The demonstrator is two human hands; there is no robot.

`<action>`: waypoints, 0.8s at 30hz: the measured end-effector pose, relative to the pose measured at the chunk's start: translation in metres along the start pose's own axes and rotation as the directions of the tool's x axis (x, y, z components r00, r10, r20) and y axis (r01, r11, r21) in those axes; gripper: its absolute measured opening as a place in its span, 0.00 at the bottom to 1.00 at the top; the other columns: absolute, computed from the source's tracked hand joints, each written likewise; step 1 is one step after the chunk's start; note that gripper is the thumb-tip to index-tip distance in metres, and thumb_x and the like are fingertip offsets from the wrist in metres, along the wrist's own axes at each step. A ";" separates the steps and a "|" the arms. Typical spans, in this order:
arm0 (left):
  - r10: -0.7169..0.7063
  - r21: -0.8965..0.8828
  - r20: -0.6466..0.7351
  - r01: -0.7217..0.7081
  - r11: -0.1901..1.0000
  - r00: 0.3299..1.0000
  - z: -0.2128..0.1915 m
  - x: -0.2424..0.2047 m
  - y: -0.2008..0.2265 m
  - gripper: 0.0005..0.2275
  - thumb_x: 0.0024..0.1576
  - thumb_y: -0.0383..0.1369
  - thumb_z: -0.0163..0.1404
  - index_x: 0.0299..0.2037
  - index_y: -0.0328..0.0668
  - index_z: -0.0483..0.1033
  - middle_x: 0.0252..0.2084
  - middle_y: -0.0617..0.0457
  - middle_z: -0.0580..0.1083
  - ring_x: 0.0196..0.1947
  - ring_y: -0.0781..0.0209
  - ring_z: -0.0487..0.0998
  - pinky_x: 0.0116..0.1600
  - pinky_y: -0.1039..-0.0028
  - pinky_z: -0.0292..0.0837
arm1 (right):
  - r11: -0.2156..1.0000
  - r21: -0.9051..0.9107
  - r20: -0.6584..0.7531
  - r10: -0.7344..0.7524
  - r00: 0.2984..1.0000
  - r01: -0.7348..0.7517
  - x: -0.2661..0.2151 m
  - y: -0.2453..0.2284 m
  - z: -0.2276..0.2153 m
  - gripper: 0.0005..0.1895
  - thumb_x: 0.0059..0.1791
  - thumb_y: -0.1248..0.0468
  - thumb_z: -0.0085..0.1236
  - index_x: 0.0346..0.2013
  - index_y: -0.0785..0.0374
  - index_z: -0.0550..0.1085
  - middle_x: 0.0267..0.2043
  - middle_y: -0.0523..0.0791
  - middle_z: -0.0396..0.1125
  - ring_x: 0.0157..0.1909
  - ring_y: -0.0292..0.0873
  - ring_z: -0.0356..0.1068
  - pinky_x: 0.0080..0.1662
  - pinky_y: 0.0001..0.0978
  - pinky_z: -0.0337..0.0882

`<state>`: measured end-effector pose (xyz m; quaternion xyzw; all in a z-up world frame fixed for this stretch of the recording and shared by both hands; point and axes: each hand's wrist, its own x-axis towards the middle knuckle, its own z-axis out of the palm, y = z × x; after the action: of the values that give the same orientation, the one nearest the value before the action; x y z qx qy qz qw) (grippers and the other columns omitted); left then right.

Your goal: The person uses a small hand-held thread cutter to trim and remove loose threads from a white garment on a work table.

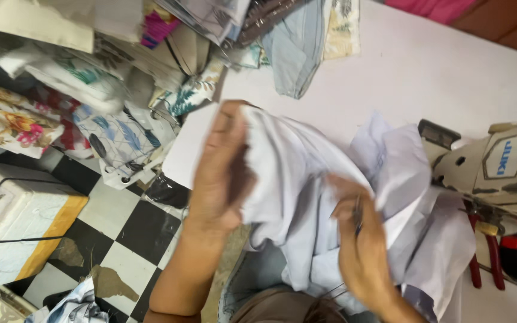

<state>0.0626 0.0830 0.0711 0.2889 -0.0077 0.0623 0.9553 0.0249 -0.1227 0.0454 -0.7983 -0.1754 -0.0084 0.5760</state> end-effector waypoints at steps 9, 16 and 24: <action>0.548 0.480 -0.055 -0.460 0.747 0.834 0.040 -0.030 0.064 0.11 0.61 0.41 0.53 0.38 0.41 0.71 0.37 0.53 0.69 0.36 0.67 0.66 0.43 0.77 0.59 | 0.944 0.022 -0.439 -0.286 0.852 0.328 0.019 -0.002 0.024 0.15 0.61 0.81 0.35 0.33 0.63 0.58 0.35 0.48 0.58 0.33 0.43 0.58 0.41 0.32 0.64; 0.795 0.374 -0.267 -0.701 0.607 0.545 0.042 -0.026 0.122 0.13 0.59 0.42 0.52 0.39 0.38 0.75 0.30 0.51 0.76 0.32 0.52 0.81 0.44 0.58 0.85 | 0.948 0.103 0.169 -0.317 0.933 0.303 0.009 0.009 0.091 0.05 0.50 0.69 0.58 0.28 0.62 0.73 0.26 0.42 0.62 0.28 0.39 0.64 0.33 0.31 0.64; 0.342 0.767 0.201 -0.365 0.527 0.918 -0.032 -0.032 0.081 0.09 0.65 0.31 0.51 0.54 0.46 0.72 0.47 0.56 0.73 0.44 0.66 0.75 0.47 0.78 0.73 | 0.873 -0.479 -0.335 -0.081 0.939 -0.095 0.100 0.000 -0.115 0.22 0.74 0.65 0.53 0.36 0.63 0.64 0.30 0.42 0.53 0.33 0.40 0.52 0.38 0.38 0.53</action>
<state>0.0204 0.1637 0.0871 0.6740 -0.0500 0.2472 0.6943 0.1405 -0.2021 0.1059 -0.9043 -0.0613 -0.1898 0.3774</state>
